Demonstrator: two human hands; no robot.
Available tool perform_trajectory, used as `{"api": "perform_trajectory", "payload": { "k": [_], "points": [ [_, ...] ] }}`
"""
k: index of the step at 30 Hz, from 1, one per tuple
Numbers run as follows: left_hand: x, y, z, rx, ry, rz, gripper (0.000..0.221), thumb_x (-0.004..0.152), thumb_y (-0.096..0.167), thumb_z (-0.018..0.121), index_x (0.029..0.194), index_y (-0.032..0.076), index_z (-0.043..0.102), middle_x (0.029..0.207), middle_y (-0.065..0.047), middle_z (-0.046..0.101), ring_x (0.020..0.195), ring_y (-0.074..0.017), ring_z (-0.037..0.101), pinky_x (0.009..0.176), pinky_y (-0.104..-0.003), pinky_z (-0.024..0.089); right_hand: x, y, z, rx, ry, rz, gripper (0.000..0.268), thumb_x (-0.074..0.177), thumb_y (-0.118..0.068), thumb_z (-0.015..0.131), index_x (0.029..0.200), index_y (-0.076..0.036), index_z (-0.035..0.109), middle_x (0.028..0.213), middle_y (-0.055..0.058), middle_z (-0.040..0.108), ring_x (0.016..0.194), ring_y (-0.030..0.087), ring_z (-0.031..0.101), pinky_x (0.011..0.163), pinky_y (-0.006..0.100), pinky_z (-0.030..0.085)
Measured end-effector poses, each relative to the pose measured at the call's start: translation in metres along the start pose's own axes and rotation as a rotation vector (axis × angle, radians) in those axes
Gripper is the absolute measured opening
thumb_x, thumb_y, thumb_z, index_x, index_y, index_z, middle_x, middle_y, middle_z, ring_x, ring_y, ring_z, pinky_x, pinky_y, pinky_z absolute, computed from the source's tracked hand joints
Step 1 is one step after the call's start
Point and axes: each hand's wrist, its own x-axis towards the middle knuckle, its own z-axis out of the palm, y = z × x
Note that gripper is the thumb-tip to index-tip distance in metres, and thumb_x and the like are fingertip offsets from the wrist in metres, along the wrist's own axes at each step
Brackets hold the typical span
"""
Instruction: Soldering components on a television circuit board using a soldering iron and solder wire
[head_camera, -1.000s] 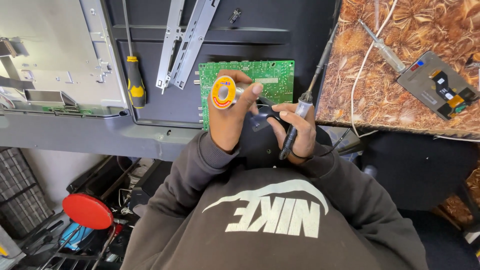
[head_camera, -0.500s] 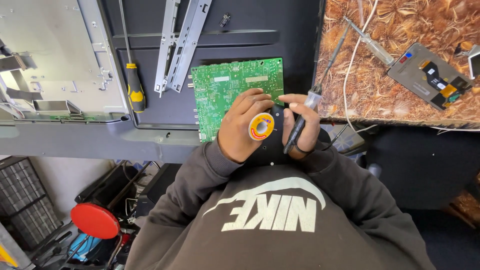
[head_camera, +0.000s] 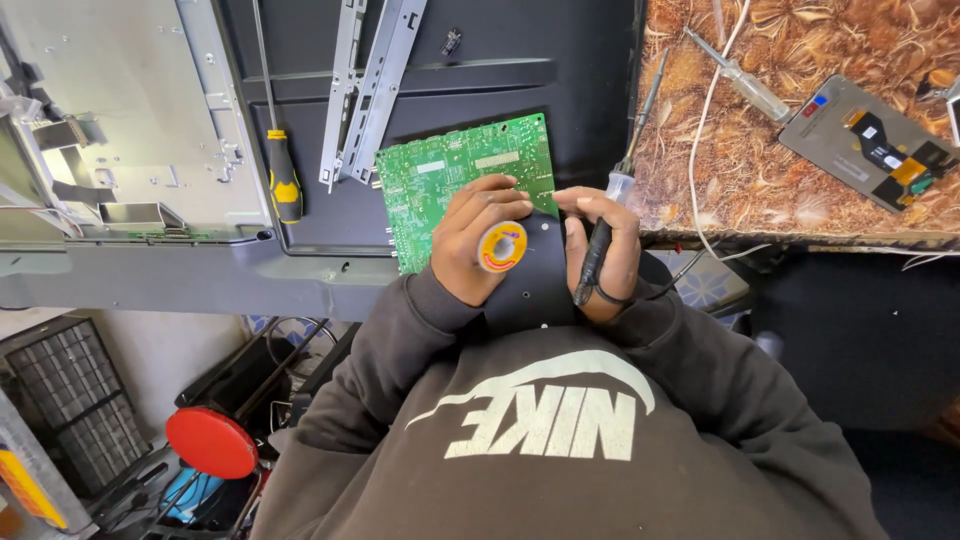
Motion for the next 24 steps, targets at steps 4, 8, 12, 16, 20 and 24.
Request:
{"api": "perform_trajectory", "payload": {
  "k": [4,8,12,16,20,24],
  "points": [
    [0.017,0.018,-0.005,-0.235,0.272,-0.099,0.01,0.089,0.0,0.078,0.079,0.001,0.079,0.087,-0.016,0.077,0.094,-0.0371,0.076,0.092,-0.041,0.061,0.006,-0.015,-0.002,0.134,0.012,-0.098,0.015,0.1,0.007,0.053,0.114,0.011,0.048,0.105,0.032,0.07,0.091,0.042,0.073,0.076,0.048,0.063],
    [0.016,0.009,-0.023,-0.251,0.322,-0.028,0.016,0.089,0.001,0.079,0.073,0.0,0.076,0.078,-0.018,0.076,0.082,-0.0392,0.076,0.083,-0.044,0.064,0.019,-0.043,0.006,0.294,0.016,-0.176,0.017,0.099,0.01,0.052,0.116,0.011,0.047,0.105,0.033,0.067,0.096,0.047,0.072,0.078,0.052,0.063],
    [-0.001,0.0,-0.035,-0.327,0.501,0.114,0.019,0.09,0.006,0.079,0.075,-0.002,0.071,0.083,-0.021,0.068,0.081,-0.0408,0.072,0.08,-0.052,0.065,0.024,-0.059,0.011,0.468,-0.047,-0.267,0.02,0.1,0.007,0.051,0.118,0.003,0.047,0.104,0.031,0.068,0.097,0.051,0.073,0.081,0.056,0.063],
    [-0.012,-0.001,-0.047,-0.501,0.568,0.11,0.014,0.095,0.012,0.074,0.087,0.005,0.066,0.095,-0.011,0.06,0.098,-0.0307,0.068,0.099,-0.05,0.06,0.024,-0.072,0.022,0.679,-0.119,-0.321,0.026,0.103,0.003,0.049,0.126,-0.009,0.054,0.105,0.026,0.07,0.105,0.051,0.074,0.086,0.054,0.063],
    [-0.03,-0.007,-0.049,-0.552,0.649,0.026,0.014,0.094,0.009,0.072,0.088,0.008,0.059,0.098,-0.007,0.057,0.104,-0.0274,0.066,0.1,-0.041,0.057,0.017,-0.088,0.043,0.715,-0.098,-0.336,0.022,0.1,0.005,0.053,0.118,-0.008,0.058,0.103,0.027,0.072,0.1,0.047,0.076,0.085,0.052,0.062],
    [-0.052,-0.013,-0.037,-0.709,0.649,-0.145,0.014,0.098,0.009,0.063,0.093,0.01,0.05,0.101,-0.006,0.051,0.097,-0.0199,0.059,0.09,-0.036,0.053,0.013,-0.096,0.056,0.638,-0.007,-0.37,0.022,0.099,0.01,0.054,0.112,-0.007,0.059,0.098,0.025,0.074,0.092,0.04,0.077,0.084,0.048,0.061]
  ]
}}
